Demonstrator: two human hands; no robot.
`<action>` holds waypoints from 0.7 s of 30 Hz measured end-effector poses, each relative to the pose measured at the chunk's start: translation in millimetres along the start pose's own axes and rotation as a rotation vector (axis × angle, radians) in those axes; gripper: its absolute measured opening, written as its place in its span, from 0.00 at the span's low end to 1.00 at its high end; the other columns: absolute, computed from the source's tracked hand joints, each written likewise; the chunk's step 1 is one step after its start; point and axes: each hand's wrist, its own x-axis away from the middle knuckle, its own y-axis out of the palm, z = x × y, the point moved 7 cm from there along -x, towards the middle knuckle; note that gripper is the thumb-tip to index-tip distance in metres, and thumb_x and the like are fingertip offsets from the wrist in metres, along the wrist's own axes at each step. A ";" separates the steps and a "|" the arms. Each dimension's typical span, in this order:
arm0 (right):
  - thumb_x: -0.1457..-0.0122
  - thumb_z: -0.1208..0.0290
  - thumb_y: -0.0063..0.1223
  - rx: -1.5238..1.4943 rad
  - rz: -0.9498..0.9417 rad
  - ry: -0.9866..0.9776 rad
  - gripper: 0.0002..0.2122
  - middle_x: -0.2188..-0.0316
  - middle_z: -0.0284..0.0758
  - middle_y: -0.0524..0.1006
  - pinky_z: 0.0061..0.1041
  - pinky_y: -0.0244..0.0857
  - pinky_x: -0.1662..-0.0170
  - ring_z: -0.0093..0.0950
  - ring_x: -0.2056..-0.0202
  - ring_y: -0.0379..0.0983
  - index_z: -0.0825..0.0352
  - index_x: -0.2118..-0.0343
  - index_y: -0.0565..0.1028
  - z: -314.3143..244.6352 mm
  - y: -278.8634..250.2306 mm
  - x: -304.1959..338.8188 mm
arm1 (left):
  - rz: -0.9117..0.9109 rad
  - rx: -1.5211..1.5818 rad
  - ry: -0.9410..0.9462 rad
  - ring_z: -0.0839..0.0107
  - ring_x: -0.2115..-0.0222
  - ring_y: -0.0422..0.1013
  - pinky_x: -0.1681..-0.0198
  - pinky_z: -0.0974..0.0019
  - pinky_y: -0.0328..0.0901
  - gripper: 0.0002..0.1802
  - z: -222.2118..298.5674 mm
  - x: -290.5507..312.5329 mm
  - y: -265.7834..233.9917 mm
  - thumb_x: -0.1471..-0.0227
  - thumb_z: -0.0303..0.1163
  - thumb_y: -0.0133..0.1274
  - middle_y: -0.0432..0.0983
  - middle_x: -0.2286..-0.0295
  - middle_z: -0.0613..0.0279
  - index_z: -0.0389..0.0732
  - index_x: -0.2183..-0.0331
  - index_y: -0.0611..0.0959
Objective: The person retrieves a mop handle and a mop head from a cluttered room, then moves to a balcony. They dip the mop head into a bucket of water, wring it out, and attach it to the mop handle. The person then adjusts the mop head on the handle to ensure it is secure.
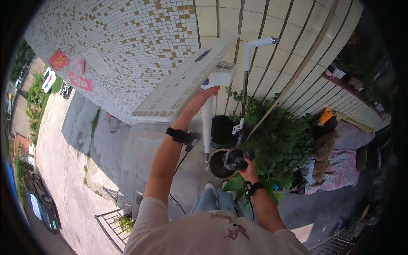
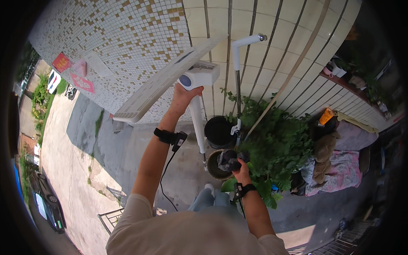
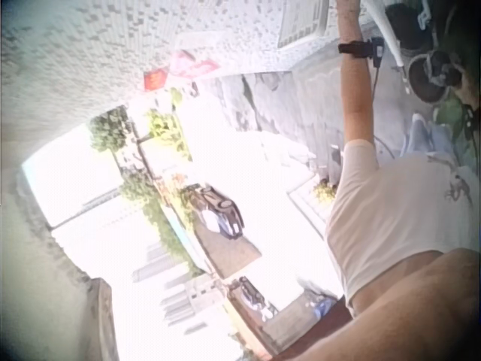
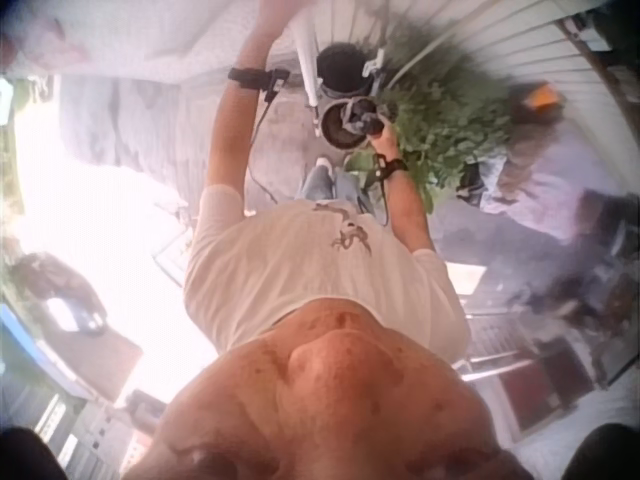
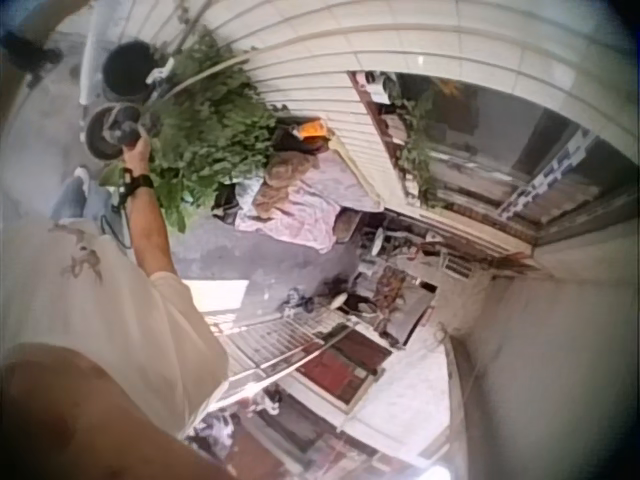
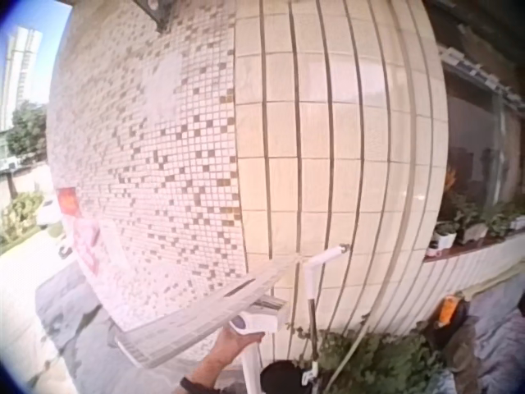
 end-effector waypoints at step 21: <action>0.48 0.69 0.55 -0.030 0.010 0.022 0.15 0.58 0.38 0.73 0.42 0.66 0.56 0.38 0.58 0.70 0.63 0.57 0.69 6.0 -3.2 14.2 | -0.021 0.115 -0.285 0.72 0.65 0.69 0.60 0.68 0.62 0.18 -123.2 -133.7 -35.6 0.56 0.31 0.57 0.75 0.67 0.61 0.34 0.61 0.76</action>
